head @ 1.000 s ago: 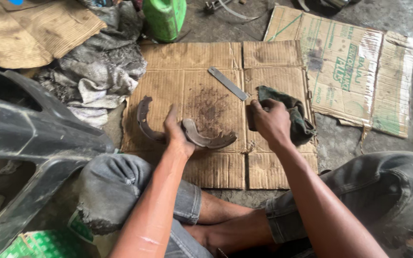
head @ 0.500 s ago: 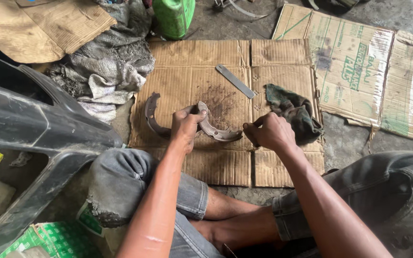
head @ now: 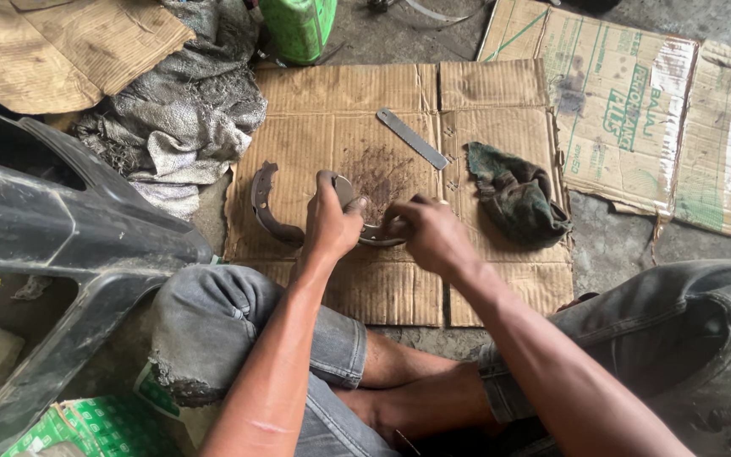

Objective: The person cleans debris from brake components using their hands and a file.

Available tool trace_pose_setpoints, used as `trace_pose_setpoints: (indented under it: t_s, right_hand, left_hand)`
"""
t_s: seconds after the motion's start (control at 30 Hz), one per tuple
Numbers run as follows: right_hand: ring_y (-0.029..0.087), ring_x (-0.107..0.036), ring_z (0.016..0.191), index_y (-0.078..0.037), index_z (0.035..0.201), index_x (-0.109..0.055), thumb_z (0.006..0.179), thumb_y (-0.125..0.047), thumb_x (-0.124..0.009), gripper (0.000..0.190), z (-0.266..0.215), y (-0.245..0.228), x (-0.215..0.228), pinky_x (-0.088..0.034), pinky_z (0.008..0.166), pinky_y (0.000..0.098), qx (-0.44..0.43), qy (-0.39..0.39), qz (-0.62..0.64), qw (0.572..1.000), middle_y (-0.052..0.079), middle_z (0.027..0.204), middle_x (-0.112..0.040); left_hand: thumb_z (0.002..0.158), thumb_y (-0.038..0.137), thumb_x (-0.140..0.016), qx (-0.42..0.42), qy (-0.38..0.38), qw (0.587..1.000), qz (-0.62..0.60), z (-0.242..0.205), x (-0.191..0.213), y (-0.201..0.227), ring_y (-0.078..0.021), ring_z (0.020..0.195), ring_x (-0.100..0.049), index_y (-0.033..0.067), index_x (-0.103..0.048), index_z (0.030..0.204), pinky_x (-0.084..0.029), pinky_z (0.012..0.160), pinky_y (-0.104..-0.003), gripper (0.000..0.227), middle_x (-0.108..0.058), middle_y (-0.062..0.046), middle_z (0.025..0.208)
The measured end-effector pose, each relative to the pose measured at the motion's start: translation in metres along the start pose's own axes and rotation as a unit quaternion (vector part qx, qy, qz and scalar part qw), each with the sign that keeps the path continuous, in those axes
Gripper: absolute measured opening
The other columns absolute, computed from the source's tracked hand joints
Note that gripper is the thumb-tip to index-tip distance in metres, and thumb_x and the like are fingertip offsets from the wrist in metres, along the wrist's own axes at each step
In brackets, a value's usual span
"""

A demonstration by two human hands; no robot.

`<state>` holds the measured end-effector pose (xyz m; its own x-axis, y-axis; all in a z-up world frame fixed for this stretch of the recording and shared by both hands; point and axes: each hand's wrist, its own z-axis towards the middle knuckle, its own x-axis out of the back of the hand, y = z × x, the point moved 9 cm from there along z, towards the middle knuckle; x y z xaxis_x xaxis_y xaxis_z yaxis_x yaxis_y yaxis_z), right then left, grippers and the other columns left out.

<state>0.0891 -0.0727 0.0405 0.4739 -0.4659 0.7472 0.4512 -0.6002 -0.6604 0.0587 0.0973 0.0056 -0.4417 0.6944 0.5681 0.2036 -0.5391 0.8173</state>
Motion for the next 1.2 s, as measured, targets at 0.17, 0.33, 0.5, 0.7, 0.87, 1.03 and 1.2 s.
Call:
trace_pose_setpoints:
  t_s: [0.17,0.33,0.5,0.7,0.87,1.03,1.2]
  right_hand:
    - [0.031,-0.067,0.085,-0.012,0.103,-0.079,0.089,-0.007,-0.067,0.019,-0.003,-0.026,-0.009,-0.056,0.071,0.0453,0.102,0.097,-0.087,0.986,0.009,0.097,-0.071]
    - [0.025,-0.070,0.086,-0.009,0.102,-0.077,0.091,0.004,-0.063,0.022,0.006,0.002,-0.009,-0.060,0.075,0.0403,0.151,0.112,-0.060,0.980,0.009,0.096,-0.073]
    - [0.025,-0.072,0.084,-0.008,0.089,-0.079,0.087,0.005,-0.066,0.018,0.003,0.013,-0.006,-0.061,0.074,0.0376,0.107,0.121,0.062,0.985,0.011,0.091,-0.076]
    - [0.027,-0.071,0.079,-0.006,0.081,-0.077,0.084,0.004,-0.071,0.012,0.005,0.030,0.006,-0.058,0.064,0.0401,0.058,0.123,-0.035,0.990,0.012,0.090,-0.074]
    - [0.029,-0.072,0.083,-0.009,0.082,-0.080,0.076,0.013,-0.068,0.026,0.007,-0.002,-0.006,-0.061,0.069,0.0399,0.149,0.176,0.009,0.973,0.009,0.088,-0.075]
    - [0.029,-0.073,0.081,-0.004,0.083,-0.078,0.075,0.010,-0.074,0.017,0.004,0.038,-0.002,-0.062,0.068,0.0402,0.031,0.140,0.049,0.988,0.016,0.093,-0.071]
    - [0.028,-0.072,0.083,-0.008,0.081,-0.080,0.078,0.006,-0.078,0.015,0.010,0.017,-0.016,-0.060,0.067,0.0407,0.044,0.175,0.044,0.983,0.011,0.090,-0.073]
  left_hand:
    - [0.087,0.019,-0.079,0.045,-0.037,0.996,0.067,-0.003,0.001,0.005,-0.0519,0.098,-0.067,0.0001,-0.040,0.127,-0.054,0.080,-0.056,0.059,-0.068,-0.033,0.105]
    - [0.085,0.020,-0.078,0.043,-0.085,0.990,0.107,0.001,-0.002,0.016,-0.0512,0.096,-0.068,-0.0087,-0.031,0.134,-0.056,0.080,-0.054,0.074,-0.066,-0.036,0.104]
    - [0.085,0.020,-0.080,0.047,-0.107,0.982,0.147,0.003,-0.005,0.022,-0.0537,0.098,-0.065,-0.0071,-0.037,0.129,-0.053,0.083,-0.057,0.067,-0.067,-0.037,0.102]
    - [0.084,0.017,-0.079,0.015,-0.145,0.978,0.149,0.011,-0.011,0.025,-0.0522,0.096,-0.067,-0.0087,-0.034,0.133,-0.056,0.084,-0.054,0.071,-0.066,-0.037,0.102]
    - [0.083,0.019,-0.081,0.020,-0.118,0.981,0.151,0.018,-0.008,0.025,-0.0529,0.097,-0.067,-0.0104,-0.033,0.131,-0.055,0.082,-0.055,0.073,-0.066,-0.038,0.104]
    - [0.089,0.020,-0.077,0.042,-0.139,0.980,0.139,0.009,-0.011,0.020,-0.0510,0.097,-0.070,-0.0098,-0.035,0.133,-0.057,0.083,-0.053,0.068,-0.067,-0.037,0.103]
    - [0.080,0.013,-0.080,-0.001,-0.115,0.980,0.164,0.014,-0.014,0.028,-0.0526,0.098,-0.068,-0.0090,-0.038,0.125,-0.056,0.086,-0.054,0.065,-0.068,-0.036,0.102]
